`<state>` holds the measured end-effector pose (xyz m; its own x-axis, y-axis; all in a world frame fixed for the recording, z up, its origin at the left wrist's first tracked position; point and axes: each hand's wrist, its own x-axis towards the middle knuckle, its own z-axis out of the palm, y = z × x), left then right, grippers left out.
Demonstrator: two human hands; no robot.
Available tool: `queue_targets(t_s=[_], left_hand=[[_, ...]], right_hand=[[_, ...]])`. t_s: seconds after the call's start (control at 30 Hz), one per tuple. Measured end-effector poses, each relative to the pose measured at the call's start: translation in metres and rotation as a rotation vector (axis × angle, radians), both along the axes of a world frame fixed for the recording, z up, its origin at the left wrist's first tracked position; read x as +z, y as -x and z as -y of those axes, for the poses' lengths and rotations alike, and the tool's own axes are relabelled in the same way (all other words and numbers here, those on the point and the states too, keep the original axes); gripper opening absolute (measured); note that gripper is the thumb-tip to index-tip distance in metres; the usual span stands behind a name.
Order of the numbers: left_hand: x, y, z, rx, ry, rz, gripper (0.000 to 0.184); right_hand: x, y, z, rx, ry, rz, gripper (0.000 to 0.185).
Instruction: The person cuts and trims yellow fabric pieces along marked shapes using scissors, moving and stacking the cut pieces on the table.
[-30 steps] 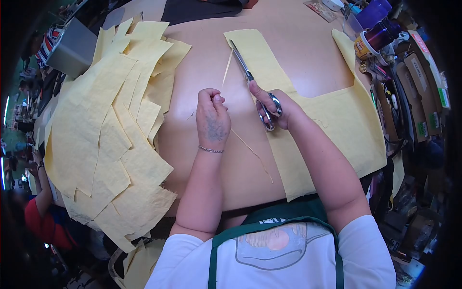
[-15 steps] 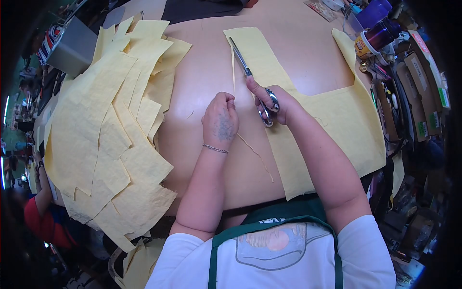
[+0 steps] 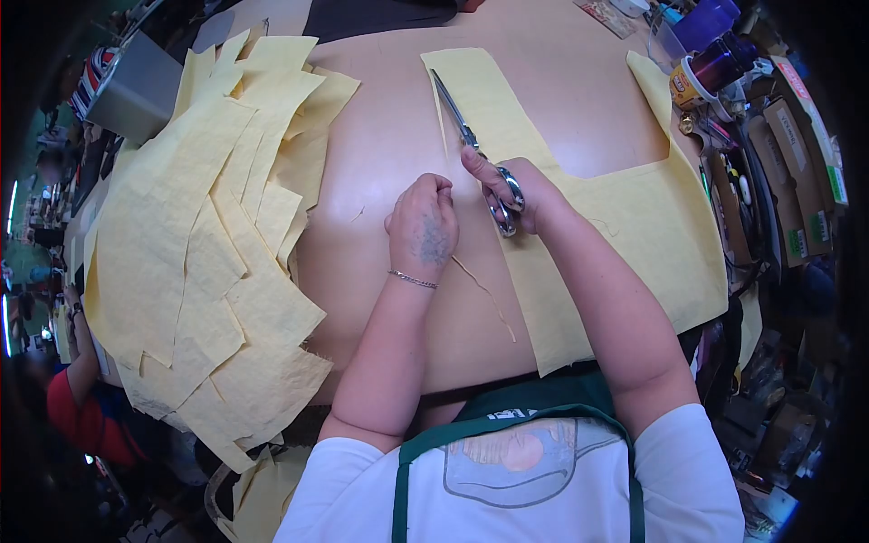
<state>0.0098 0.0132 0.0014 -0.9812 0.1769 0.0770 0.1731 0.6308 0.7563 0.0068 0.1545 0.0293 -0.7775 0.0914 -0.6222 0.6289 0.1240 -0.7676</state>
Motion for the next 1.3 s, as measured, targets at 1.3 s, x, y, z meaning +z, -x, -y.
queue_targets(t_s=[1.3], left_hand=[[0.001,0.001,0.002,0.012,-0.009,-0.067,0.009]], right_hand=[[0.008,0.036,0.004,-0.014,0.025,-0.008,0.062]])
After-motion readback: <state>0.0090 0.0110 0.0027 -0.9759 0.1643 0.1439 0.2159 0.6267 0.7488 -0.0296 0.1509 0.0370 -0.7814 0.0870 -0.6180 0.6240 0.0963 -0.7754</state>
